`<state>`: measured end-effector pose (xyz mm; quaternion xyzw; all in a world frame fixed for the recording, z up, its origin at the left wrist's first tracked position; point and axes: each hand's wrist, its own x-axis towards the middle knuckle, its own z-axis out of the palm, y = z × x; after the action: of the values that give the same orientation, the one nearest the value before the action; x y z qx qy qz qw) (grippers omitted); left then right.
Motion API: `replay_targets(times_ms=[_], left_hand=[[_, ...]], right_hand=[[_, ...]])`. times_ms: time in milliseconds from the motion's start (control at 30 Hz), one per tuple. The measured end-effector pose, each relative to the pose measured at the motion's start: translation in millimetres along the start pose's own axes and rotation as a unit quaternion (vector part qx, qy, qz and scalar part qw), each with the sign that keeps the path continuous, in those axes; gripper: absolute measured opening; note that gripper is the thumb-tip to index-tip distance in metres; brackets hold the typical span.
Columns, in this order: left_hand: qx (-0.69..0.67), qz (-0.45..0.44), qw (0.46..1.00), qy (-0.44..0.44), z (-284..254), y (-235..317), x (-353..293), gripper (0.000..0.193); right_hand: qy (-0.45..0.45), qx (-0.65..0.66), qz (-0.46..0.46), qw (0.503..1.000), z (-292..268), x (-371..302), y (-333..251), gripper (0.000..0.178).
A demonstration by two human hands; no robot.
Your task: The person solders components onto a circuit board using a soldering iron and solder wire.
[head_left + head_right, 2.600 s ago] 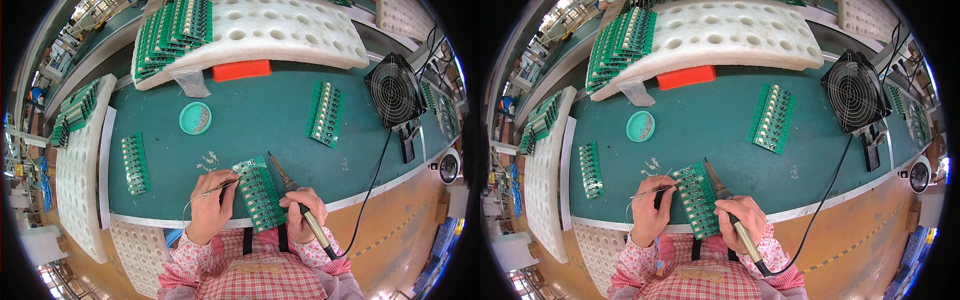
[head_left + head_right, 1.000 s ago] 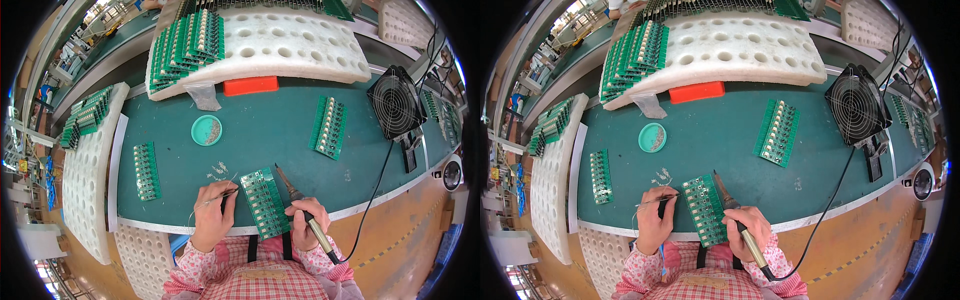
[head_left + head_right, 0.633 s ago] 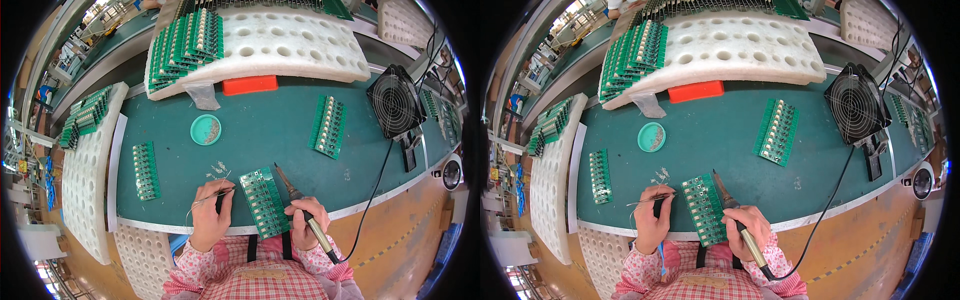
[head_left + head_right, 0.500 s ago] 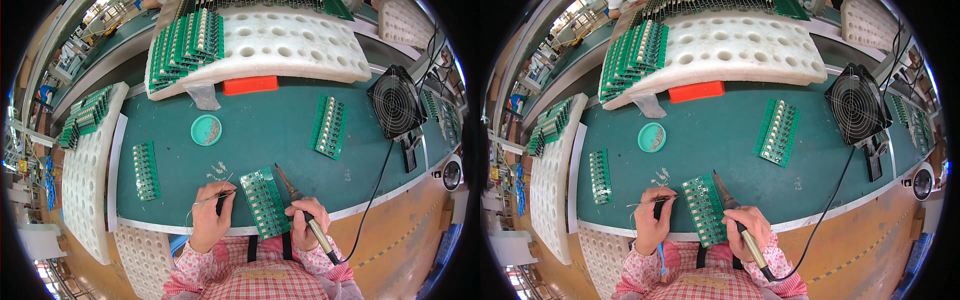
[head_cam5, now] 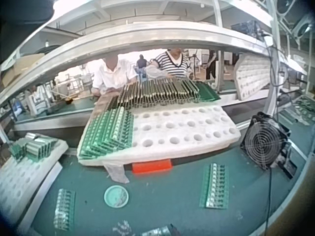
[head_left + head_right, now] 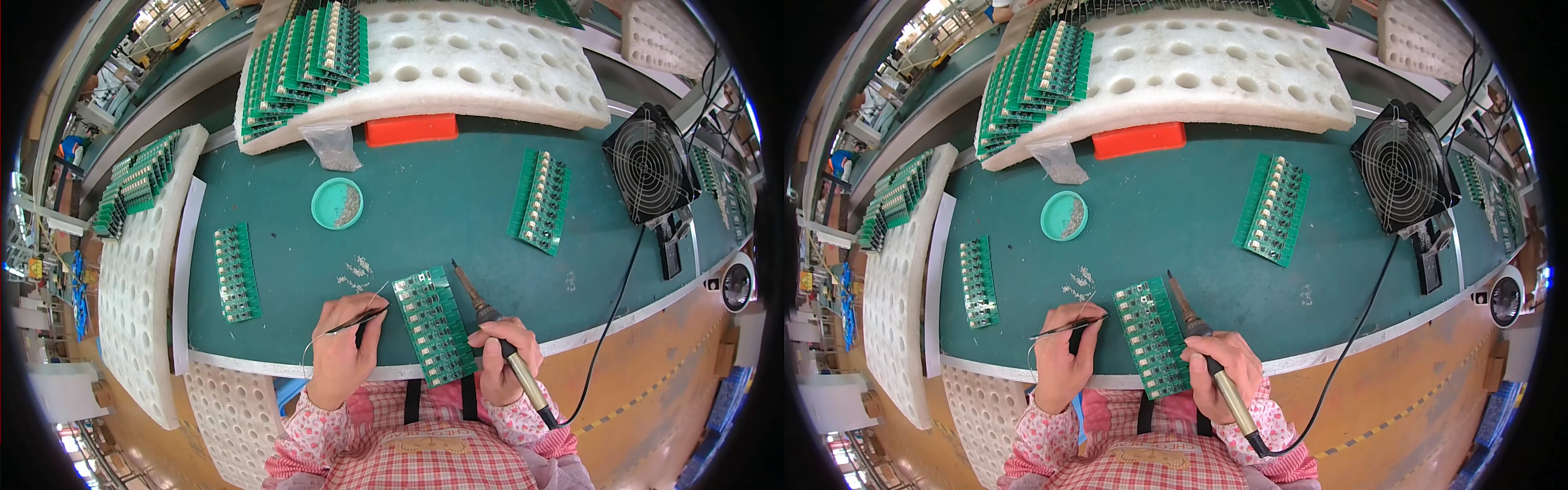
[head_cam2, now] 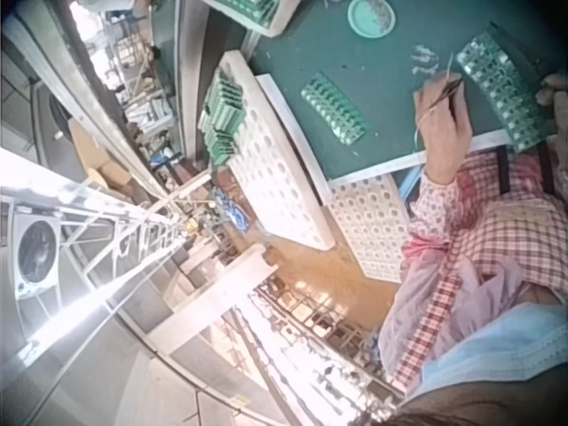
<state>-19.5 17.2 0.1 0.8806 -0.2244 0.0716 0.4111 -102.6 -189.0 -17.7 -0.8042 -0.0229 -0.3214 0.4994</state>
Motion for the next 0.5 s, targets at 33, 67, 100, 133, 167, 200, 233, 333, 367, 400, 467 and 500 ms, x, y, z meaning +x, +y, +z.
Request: replay_targets(times_ms=[33,67,100,133,167,200,233,333,367,400,467,500], left_hand=[[-0.001,0.0,1.0,0.0,0.1,0.0,0.1,0.021],[0.0,0.003,1.0,-0.002,0.1,-0.1,0.1,0.021],[0.002,0.007,1.0,-0.003,-0.1,-0.1,0.2,0.022],[0.002,0.007,1.0,-0.002,-0.2,0.0,0.3,0.022],[0.004,0.007,1.0,-0.002,-0.2,0.0,0.4,0.022],[0.006,0.008,1.0,-0.002,-0.2,0.0,0.4,0.022],[0.006,0.008,1.0,-0.002,-0.2,0.0,0.5,0.022],[0.008,0.009,1.0,0.002,0.2,0.0,0.8,0.022],[0.008,0.014,1.0,0.002,0.3,0.3,1.1,0.022],[0.009,0.018,1.0,0.002,0.0,0.4,1.4,0.022],[0.011,0.015,1.0,0.002,-0.2,0.5,0.9,0.021],[0.011,0.012,1.0,0.003,-0.1,0.5,0.9,0.021]], right_hand=[[0.0,-0.001,0.0,1.0,-0.2,-0.2,0.2,0.018],[0.0,-0.001,0.0,1.0,-0.2,-0.3,0.0,0.018],[0.001,-0.001,0.001,1.0,0.1,-0.1,-0.2,0.017],[0.003,0.0,0.002,1.0,0.4,0.1,-0.3,0.017],[0.002,0.0,0.002,1.0,0.3,0.3,-0.3,0.017],[0.001,-0.001,-0.001,1.0,0.2,0.5,-0.3,0.017],[0.0,-0.002,-0.003,1.0,0.1,0.6,-0.2,0.017],[0.005,-0.002,-0.009,1.0,0.7,0.4,0.8,0.017],[0.005,-0.002,-0.008,1.0,0.4,0.2,0.7,0.017],[0.003,-0.002,-0.008,1.0,0.4,0.4,0.6,0.017],[0.002,-0.002,-0.006,1.0,0.4,0.3,0.0,0.017],[0.004,-0.002,-0.006,1.0,0.4,0.2,-0.5,0.017]])
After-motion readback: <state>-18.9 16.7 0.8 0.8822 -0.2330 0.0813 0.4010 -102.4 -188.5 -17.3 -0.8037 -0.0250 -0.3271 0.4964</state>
